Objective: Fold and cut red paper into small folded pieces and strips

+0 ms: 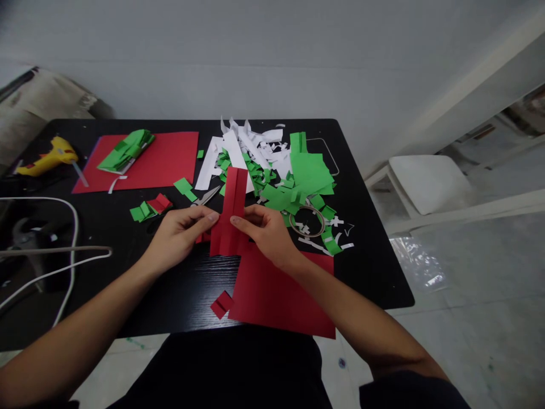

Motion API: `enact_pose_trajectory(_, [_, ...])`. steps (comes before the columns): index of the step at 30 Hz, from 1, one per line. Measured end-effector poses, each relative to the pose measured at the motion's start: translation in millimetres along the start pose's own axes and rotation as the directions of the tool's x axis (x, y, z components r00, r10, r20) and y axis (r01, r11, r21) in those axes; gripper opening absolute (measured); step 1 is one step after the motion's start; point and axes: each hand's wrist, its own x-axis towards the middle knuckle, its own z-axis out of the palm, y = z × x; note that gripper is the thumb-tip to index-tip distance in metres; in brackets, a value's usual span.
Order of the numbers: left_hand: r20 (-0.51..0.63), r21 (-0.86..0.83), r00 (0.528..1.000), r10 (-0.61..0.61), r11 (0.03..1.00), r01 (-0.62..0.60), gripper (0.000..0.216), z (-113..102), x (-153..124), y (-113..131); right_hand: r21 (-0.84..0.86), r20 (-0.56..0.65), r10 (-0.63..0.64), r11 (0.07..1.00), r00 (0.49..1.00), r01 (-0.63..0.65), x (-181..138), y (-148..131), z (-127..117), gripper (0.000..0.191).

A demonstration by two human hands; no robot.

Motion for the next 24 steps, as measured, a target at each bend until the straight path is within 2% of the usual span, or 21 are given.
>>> enact_pose_trajectory(3, [0.028, 0.000, 1.000, -0.007, 1.000, 0.007, 0.035, 1.9, -1.2, -0.9, -0.024, 0.004, -0.041, 0.999, 0.999, 0.041, -0.6, -0.4, 0.8, 0.031])
enact_pose_trajectory(7, [0.068, -0.001, 0.998, -0.003, 1.000, 0.003, 0.032, 4.8, -3.2, -1.5, -0.040, -0.043, -0.028, 0.999, 0.999, 0.026, 0.2, 2.1, -0.2, 0.030])
enact_pose_trajectory(13, [0.047, 0.020, 0.999, 0.002, 1.000, -0.003, 0.030, 6.0, -3.6, -0.8, -0.015, -0.090, -0.021, 1.000, 0.996, 0.020, 2.1, 6.0, -0.3, 0.033])
enact_pose_trajectory(24, [0.057, -0.050, 0.997, -0.047, 0.998, 0.050, 0.026, 6.2, -3.4, 2.7, -0.144, -0.049, -0.128, 0.982, 0.991, 0.119, 0.1, 6.4, 1.3, 0.038])
